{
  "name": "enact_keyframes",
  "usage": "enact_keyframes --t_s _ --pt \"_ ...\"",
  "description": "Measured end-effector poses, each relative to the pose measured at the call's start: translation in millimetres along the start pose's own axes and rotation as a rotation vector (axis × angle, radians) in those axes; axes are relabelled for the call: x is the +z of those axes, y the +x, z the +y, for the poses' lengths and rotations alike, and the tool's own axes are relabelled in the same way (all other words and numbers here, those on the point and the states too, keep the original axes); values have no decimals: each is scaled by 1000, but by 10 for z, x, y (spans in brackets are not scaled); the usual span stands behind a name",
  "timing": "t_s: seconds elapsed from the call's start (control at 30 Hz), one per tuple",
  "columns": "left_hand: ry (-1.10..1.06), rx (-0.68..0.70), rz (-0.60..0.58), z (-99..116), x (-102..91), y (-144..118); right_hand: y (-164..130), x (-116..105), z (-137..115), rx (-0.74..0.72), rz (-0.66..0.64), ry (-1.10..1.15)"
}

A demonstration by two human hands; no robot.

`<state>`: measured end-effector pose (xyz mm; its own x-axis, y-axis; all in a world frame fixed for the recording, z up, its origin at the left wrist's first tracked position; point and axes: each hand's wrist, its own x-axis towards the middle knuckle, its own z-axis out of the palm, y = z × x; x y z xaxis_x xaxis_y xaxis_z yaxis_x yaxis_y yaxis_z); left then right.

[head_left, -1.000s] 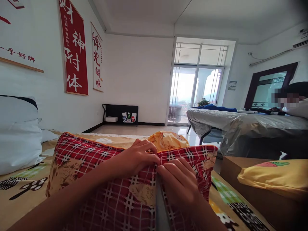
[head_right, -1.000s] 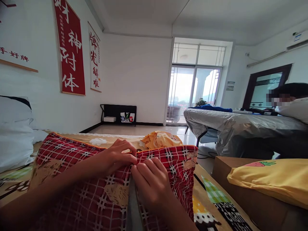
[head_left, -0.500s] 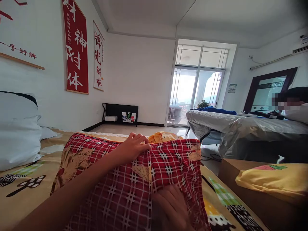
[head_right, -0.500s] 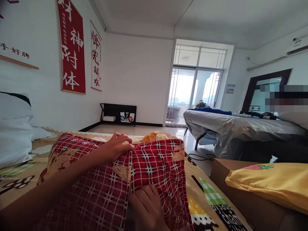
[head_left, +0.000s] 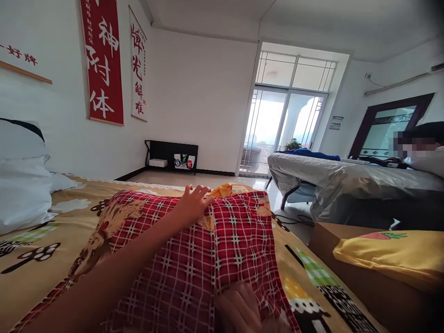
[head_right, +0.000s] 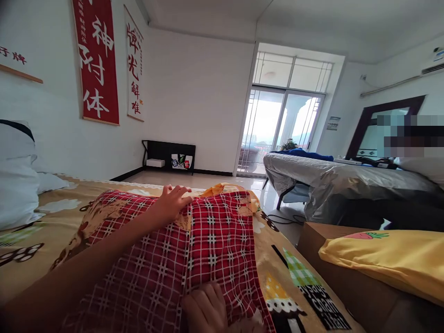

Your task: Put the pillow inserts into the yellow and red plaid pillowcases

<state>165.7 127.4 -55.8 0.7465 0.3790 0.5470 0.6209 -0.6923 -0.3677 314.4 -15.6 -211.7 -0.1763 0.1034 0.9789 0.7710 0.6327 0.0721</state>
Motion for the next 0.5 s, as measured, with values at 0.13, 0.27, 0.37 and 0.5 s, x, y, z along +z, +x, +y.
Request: enact_keyframes --t_s 0.13,0.27,0.37,0.5 --pt "-168 438 27 412 -109 -355 76 -84 42 -5 -76 11" --pt "-303 566 27 636 -81 -665 64 -83 67 11 -133 6" --pt "-294 533 19 606 66 -705 6 -35 65 13 -118 13" --pt "-217 570 93 469 209 -611 -67 -45 79 -9 -177 3"
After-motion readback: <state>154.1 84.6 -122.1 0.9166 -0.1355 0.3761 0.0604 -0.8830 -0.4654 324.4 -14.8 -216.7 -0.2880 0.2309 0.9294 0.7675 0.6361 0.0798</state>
